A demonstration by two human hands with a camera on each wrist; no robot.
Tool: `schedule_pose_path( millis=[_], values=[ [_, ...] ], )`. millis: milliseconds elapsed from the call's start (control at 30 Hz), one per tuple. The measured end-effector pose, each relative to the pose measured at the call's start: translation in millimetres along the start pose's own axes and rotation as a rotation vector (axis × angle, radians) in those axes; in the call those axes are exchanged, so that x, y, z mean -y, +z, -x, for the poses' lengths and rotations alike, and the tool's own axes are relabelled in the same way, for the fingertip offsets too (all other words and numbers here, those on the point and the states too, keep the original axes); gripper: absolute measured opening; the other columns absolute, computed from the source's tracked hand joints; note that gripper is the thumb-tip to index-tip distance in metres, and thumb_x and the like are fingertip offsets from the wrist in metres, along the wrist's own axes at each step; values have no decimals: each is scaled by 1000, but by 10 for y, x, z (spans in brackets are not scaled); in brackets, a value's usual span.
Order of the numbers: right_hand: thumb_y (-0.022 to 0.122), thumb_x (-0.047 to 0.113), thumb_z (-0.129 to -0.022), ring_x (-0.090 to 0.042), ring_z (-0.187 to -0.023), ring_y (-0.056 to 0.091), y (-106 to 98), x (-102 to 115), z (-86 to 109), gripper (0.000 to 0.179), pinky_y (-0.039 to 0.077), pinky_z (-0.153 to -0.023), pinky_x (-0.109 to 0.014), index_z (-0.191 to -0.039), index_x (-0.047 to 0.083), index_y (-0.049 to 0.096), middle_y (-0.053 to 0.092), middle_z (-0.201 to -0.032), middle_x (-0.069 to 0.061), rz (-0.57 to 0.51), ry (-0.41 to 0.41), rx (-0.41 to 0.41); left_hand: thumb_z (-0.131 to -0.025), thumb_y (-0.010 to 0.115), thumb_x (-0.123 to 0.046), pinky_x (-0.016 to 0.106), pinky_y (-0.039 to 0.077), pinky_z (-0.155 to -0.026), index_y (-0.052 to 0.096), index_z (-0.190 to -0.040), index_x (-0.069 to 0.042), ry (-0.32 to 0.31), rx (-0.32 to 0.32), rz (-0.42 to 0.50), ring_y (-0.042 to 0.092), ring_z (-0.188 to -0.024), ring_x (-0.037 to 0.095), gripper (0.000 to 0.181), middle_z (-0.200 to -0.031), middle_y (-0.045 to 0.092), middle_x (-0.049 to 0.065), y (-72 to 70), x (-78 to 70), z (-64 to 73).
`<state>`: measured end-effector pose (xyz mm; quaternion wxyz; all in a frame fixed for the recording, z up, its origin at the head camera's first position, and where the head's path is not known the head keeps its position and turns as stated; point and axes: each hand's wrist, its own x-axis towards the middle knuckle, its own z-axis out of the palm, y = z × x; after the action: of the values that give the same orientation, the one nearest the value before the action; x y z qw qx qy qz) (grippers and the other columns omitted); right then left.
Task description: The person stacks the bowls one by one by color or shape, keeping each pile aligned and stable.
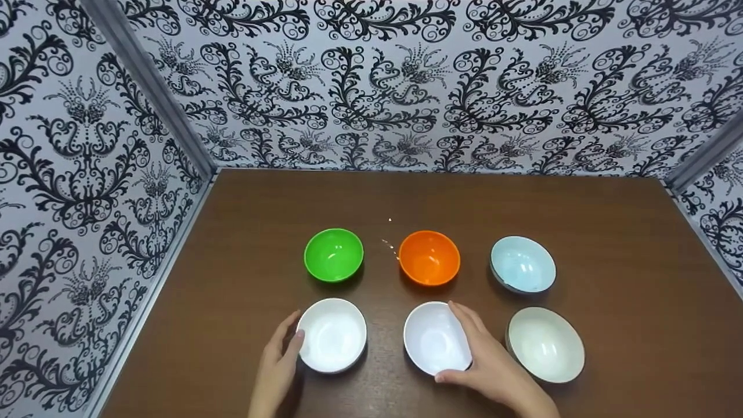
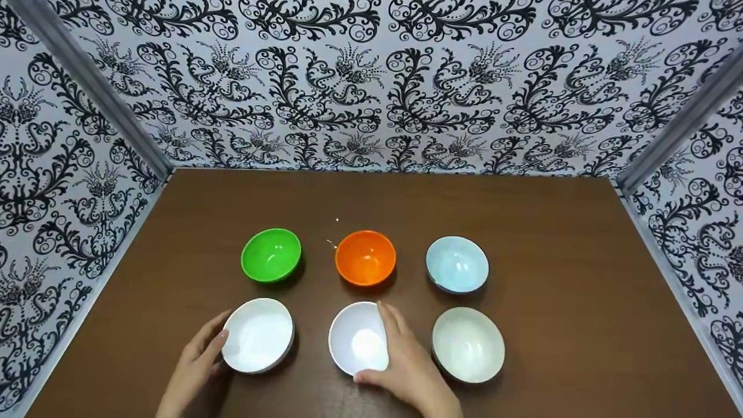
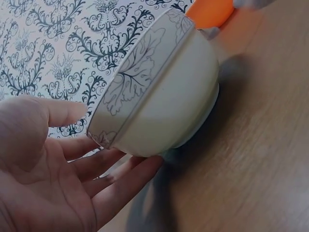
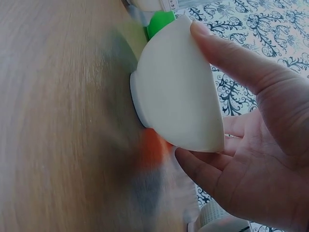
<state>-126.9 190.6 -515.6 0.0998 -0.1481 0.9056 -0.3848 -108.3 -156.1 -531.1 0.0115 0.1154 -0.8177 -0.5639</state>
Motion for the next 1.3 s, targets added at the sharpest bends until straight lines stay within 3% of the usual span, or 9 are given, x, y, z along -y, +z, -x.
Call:
schedule_pose_path(
  millis=[167, 267, 367, 500, 600, 800, 1300],
  values=[
    [88, 54, -65, -31, -139, 42, 17, -6, -6, 120, 39, -111, -59, -157, 9, 25, 31, -159, -12, -18, 35, 3, -102, 50, -14, 49, 34, -116, 51, -143, 0, -14, 6, 18, 41, -143, 34, 43, -148, 51, 20, -1, 16, 1],
    [88, 54, -65, -30, -139, 42, 26, -8, -13, 120, 39, -111, -59, -158, 9, 25, 31, -159, -11, -13, 45, 1, -102, 50, -12, 48, 34, -116, 51, -142, 0, -21, 8, 23, 40, -143, 34, 42, -149, 50, 20, -1, 24, 3],
    [88, 55, -65, -31, -140, 42, 30, -2, -19, 121, 38, -112, -59, -157, 9, 26, 31, -159, -11, -14, 50, -2, -102, 51, -12, 33, 39, -112, 51, -142, 0, -29, 12, 37, 42, -141, 30, 42, -148, 51, 20, 0, 39, 5],
    [88, 53, -66, -33, -140, 41, 31, 10, -28, 120, 37, -112, -61, -158, 9, 25, 30, -159, -12, -35, 52, 5, -102, 50, -11, 14, 44, -96, 50, -142, 3, -39, 25, 90, 48, -133, 21, 43, -147, 51, 21, -2, 68, 9],
    [88, 52, -66, -34, -141, 40, 36, 13, -33, 120, 36, -112, -61, -158, 8, 25, 30, -160, -12, -49, 55, 3, -103, 47, -11, 20, 51, -91, 45, -144, 5, -51, 50, 146, 51, -130, 24, 44, -148, 47, 26, -6, 81, 13],
    [89, 51, -66, -34, -140, 41, 56, 9, -36, 120, 36, -112, -61, -158, 8, 24, 29, -160, -12, -64, 62, -15, -106, 42, -17, 41, 59, -83, 36, -150, 4, -136, 99, 248, 55, -125, 36, 49, -153, 38, 31, 9, 76, 18],
    [89, 48, -68, -37, -143, 36, 135, 8, -104, 119, 33, -115, -63, -159, 11, 22, 23, -163, -12, -100, 83, -9, -108, 40, -23, 39, 60, -84, 36, -149, 4, -151, 102, 282, 57, -119, 30, 50, -152, 36, 29, 6, 86, 39]
  ],
)
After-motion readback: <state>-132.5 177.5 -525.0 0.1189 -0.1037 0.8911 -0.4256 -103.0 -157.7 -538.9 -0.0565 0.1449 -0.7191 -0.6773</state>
